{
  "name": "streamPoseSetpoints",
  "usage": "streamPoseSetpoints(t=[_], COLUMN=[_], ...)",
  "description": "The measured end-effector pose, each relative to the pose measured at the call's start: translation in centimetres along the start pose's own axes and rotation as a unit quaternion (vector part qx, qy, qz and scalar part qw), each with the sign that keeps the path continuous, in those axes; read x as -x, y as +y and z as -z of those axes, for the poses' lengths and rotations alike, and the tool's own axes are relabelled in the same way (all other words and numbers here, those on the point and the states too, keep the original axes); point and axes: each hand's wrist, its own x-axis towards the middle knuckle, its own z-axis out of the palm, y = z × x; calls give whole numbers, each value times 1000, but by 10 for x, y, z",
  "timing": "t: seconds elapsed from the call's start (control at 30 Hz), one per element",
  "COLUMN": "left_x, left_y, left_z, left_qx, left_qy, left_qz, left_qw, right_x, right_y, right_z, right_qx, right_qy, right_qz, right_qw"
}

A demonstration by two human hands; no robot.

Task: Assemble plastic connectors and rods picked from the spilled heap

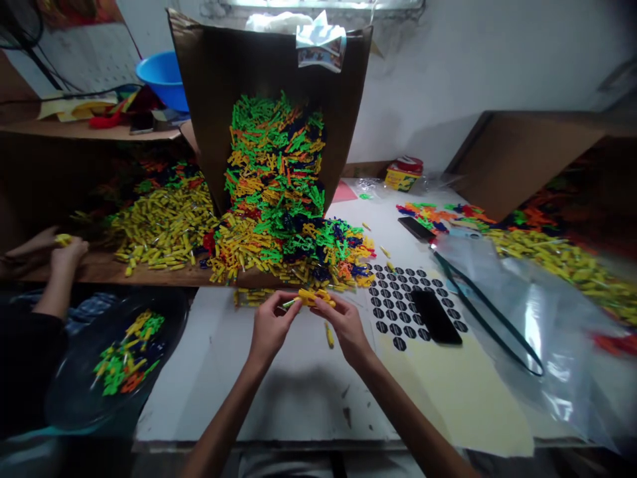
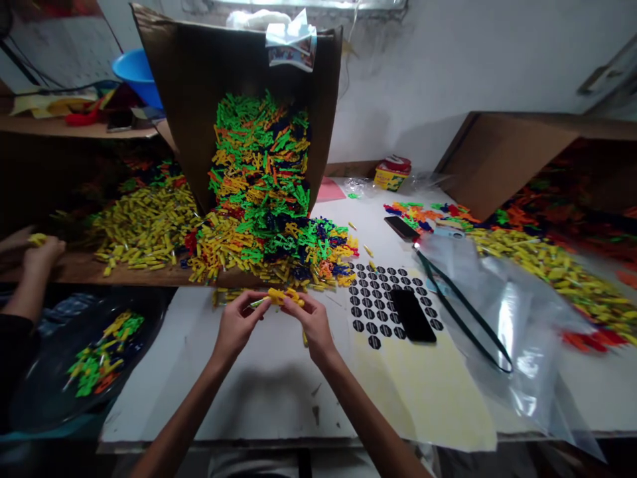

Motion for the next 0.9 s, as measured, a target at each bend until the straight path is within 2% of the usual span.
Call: streamPoseSetpoints(t=[0.1,0.27,0.43,0.53,0.7,0.77,0.9], left_x=[3,5,9,13,16,15,11], left_y=[5,17,20,17,10,8,4], left_z=[0,8,12,10,14,19,24], left_qx=[-27,66,64,55,6,0,9], left_qy=[5,27,-6,2,-20,-35,-98], left_qz=[-26,-4,17,6,-30,-32,4], left_qw=[999,997,998,998,999,999,995], right_x=[7,13,16,18,19,18,21], right_y=[-4,-13,-16,-15,-17,-18,-14], right_z=[-5,-12,-16,-15,-7,-3,1], right_qx=[28,8,45,91,176,175,99], right_qy=[3,49,25,15,-2,-11,-64], right_qz=[30,52,64,76,95,85,14], right_qw=[999,997,997,993,980,981,993])
